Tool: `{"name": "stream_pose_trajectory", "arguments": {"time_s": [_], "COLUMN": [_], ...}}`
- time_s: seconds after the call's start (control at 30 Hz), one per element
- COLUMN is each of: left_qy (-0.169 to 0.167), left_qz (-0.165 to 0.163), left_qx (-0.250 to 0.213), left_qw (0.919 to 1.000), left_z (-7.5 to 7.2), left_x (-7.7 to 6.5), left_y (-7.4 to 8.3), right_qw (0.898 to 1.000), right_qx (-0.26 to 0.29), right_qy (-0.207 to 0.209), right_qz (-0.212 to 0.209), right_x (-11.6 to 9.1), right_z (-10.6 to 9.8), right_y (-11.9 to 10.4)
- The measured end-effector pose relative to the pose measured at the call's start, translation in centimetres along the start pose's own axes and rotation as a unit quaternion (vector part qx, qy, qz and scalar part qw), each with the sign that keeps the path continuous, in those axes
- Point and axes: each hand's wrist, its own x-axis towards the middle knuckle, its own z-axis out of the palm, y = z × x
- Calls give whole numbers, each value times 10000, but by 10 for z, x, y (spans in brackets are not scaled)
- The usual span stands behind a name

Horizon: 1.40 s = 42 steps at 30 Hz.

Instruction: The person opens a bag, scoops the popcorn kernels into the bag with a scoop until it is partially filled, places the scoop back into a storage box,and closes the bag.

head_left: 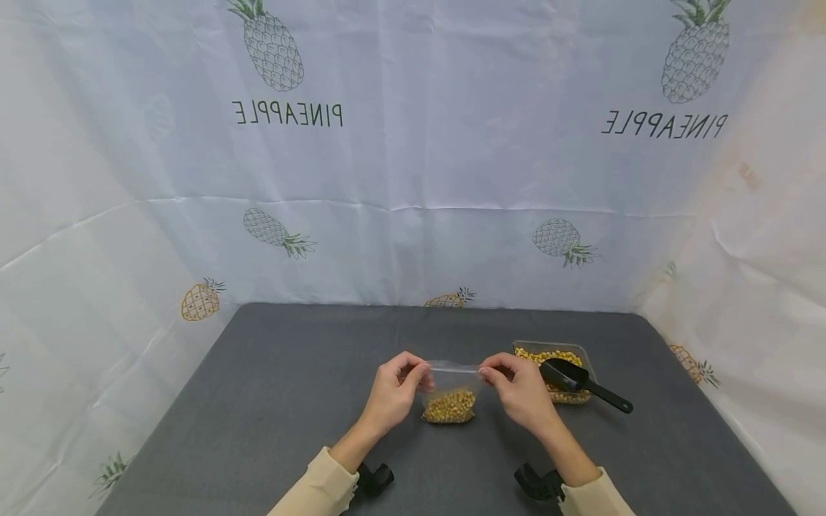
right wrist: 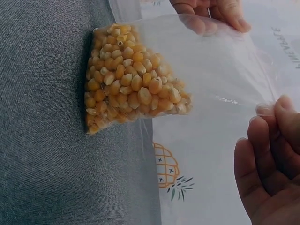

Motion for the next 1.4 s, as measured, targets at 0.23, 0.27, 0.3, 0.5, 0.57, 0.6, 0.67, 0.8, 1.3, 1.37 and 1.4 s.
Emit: {"name": "stream_pose_trajectory", "arguments": {"time_s": [0.23,0.27,0.3,0.5,0.57,0.6,0.67,0.8,1.3,1.37,1.4], "left_qy": [80,89,98,104,85,71,39,8,-147,-200,-227], "left_qz": [-40,-63,-94,-125,-129,-145,-173,-199,-153,-148,-154], "left_qx": [-6,-17,-36,-44,-37,-31,-31,-56,-171,-176,-165], "left_qw": [10000,9999,9999,9999,9999,9999,9998,9998,9996,9995,9995], "left_z": [1,1,1,1,1,1,1,1,-1,-1,-1], "left_x": [-1,-1,-1,-1,0,0,0,0,2,1,1], "left_y": [0,0,0,0,0,0,0,1,1,1,1], "right_qw": [9999,9998,9996,9975,9973,9974,9979,9987,9996,9996,9995], "right_qx": [79,138,192,298,286,278,311,329,241,248,260], "right_qy": [-104,-139,-183,-487,-526,-523,-485,-378,-157,-156,-156], "right_qz": [80,102,135,409,419,405,291,65,-76,-58,-36], "right_x": [0,0,0,1,1,1,1,0,-1,-1,-2], "right_z": [2,1,1,-1,0,0,1,3,5,5,5], "right_y": [-2,-2,-3,-4,-4,-3,-2,0,1,0,0]}}
